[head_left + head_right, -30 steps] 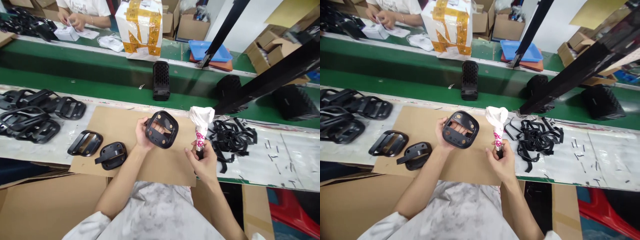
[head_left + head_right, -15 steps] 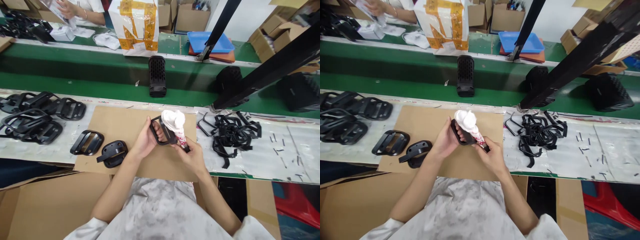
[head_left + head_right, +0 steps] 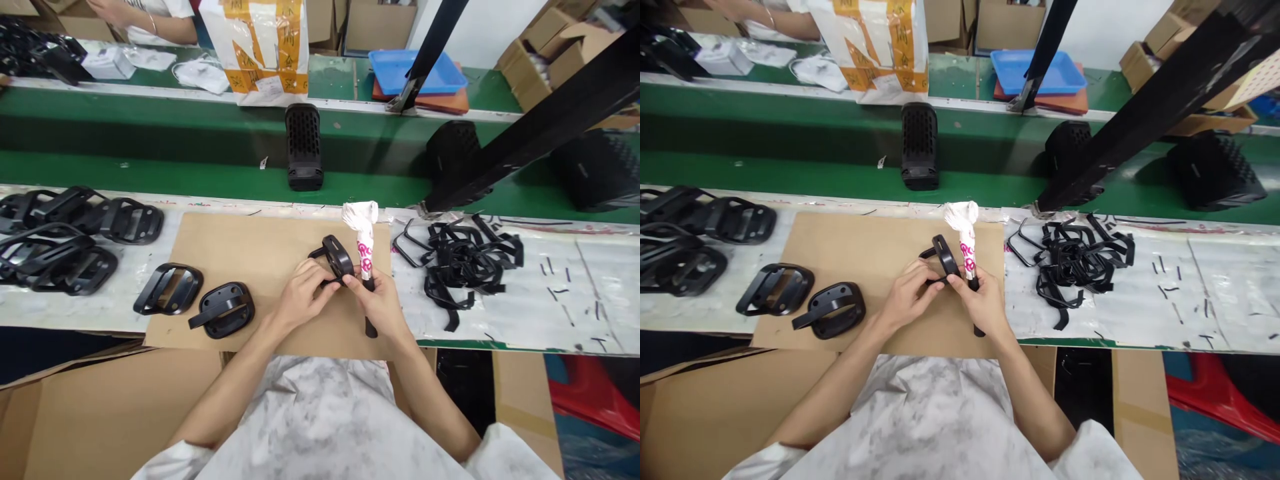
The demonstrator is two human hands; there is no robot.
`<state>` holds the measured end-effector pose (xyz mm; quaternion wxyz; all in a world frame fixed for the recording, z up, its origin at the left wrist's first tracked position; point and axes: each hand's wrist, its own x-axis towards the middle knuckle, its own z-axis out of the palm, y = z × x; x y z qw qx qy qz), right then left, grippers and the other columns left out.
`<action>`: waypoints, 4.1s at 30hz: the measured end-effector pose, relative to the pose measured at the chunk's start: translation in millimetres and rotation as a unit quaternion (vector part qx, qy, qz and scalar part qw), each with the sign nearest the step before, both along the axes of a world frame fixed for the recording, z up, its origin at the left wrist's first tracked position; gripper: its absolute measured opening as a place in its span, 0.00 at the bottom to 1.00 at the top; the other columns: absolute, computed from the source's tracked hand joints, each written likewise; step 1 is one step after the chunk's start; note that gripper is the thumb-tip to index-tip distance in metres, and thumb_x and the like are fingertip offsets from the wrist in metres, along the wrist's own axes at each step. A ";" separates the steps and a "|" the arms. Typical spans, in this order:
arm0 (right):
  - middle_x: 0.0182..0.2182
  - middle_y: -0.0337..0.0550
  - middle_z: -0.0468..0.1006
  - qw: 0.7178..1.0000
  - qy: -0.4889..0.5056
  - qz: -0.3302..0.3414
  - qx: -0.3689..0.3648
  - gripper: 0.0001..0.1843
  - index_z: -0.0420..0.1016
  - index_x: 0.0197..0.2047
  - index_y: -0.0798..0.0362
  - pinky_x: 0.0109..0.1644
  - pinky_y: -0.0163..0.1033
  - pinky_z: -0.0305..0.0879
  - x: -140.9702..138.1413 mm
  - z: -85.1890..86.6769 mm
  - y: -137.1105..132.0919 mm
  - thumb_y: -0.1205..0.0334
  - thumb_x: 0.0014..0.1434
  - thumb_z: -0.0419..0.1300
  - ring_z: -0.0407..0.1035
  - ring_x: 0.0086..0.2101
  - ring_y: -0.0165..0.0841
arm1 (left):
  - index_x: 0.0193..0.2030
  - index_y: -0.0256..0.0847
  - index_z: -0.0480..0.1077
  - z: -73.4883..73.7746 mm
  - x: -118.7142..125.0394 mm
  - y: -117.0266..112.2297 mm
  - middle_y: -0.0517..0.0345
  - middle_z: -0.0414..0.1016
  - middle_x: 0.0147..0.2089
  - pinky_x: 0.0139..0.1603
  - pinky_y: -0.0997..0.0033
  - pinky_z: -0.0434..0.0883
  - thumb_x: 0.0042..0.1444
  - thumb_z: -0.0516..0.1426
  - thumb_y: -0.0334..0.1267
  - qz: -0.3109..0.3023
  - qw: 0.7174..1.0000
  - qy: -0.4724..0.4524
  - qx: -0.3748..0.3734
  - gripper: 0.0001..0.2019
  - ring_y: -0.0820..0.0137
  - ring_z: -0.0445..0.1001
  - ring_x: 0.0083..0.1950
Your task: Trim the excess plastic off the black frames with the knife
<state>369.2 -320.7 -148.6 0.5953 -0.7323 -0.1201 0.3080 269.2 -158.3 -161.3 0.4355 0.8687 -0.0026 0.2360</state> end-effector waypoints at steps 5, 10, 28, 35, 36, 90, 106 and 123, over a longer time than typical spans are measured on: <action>0.16 0.23 0.58 0.996 0.073 -0.002 0.051 0.27 0.72 0.49 0.51 0.16 0.30 0.46 -1.8 11.1 1.5 0.38 0.60 0.67 0.49 0.14 0.23 | 0.28 0.42 0.68 -0.5 13.7 0.6 0.58 0.67 0.28 0.44 0.63 0.64 0.67 0.58 0.45 0.044 0.991 0.045 -0.119 0.16 0.65 0.66 0.34; 0.23 0.28 0.69 0.997 0.064 0.011 0.031 0.23 0.68 0.49 0.49 0.16 0.29 0.48 3.9 7.2 -22.5 0.37 0.67 0.58 0.54 0.15 0.22 | 0.24 0.42 0.61 -2.6 35.2 14.6 0.63 0.60 0.23 0.33 0.68 0.57 0.64 0.59 0.58 0.129 0.906 0.056 -0.401 0.26 0.71 0.57 0.28; 0.20 0.33 0.64 0.992 -0.069 0.073 -0.079 0.26 0.80 0.41 0.54 0.21 0.34 0.55 17.7 5.9 -45.5 0.39 0.70 0.56 0.56 0.19 0.27 | 0.24 0.42 0.54 -8.8 53.4 33.0 0.66 0.49 0.25 0.31 0.69 0.50 0.61 0.61 0.59 0.059 0.914 0.051 -0.399 0.29 0.74 0.50 0.27; 0.20 0.33 0.64 0.986 -0.089 0.111 -0.090 0.26 0.77 0.35 0.53 0.23 0.34 0.53 17.4 7.7 -40.2 0.40 0.71 0.55 0.56 0.20 0.27 | 0.23 0.42 0.55 -7.8 53.5 34.2 0.66 0.49 0.25 0.30 0.69 0.52 0.58 0.63 0.62 0.064 0.905 0.055 -0.417 0.30 0.75 0.51 0.27; 0.20 0.33 0.63 0.985 -0.094 0.112 -0.087 0.26 0.77 0.34 0.53 0.23 0.34 0.53 17.5 7.8 -39.7 0.40 0.71 0.54 0.56 0.20 0.27 | 0.23 0.42 0.55 -8.2 53.6 34.6 0.66 0.49 0.25 0.30 0.69 0.52 0.57 0.64 0.62 0.065 0.904 0.055 -0.419 0.30 0.75 0.51 0.27; 0.74 0.46 0.60 0.965 -0.053 0.138 0.217 0.51 0.47 0.79 0.38 0.68 0.58 0.69 -4.8 31.9 -7.6 0.35 0.61 0.64 0.63 0.69 0.51 | 0.49 0.45 0.75 54.3 -29.4 -6.0 0.49 0.75 0.51 0.56 0.58 0.69 0.65 0.62 0.50 0.120 0.964 -0.040 -0.236 0.13 0.61 0.73 0.53; 0.70 0.50 0.65 0.910 -0.338 0.135 0.202 0.49 0.55 0.77 0.44 0.74 0.68 0.56 -18.2 33.4 0.1 0.57 0.56 0.67 0.60 0.69 0.57 | 0.27 0.36 0.71 72.7 -10.0 -29.6 0.59 0.62 0.26 0.36 0.74 0.70 0.70 0.56 0.41 -0.029 0.508 0.050 -0.859 0.19 0.74 0.65 0.29; 0.70 0.53 0.64 0.911 -0.360 0.061 0.192 0.46 0.53 0.77 0.45 0.72 0.67 0.61 -14.8 40.2 6.0 0.48 0.61 0.66 0.62 0.68 0.56 | 0.40 0.37 0.76 50.8 -33.7 -40.4 0.53 0.73 0.38 0.33 0.74 0.65 0.61 0.64 0.56 -0.014 0.715 0.112 -0.690 0.21 0.72 0.69 0.34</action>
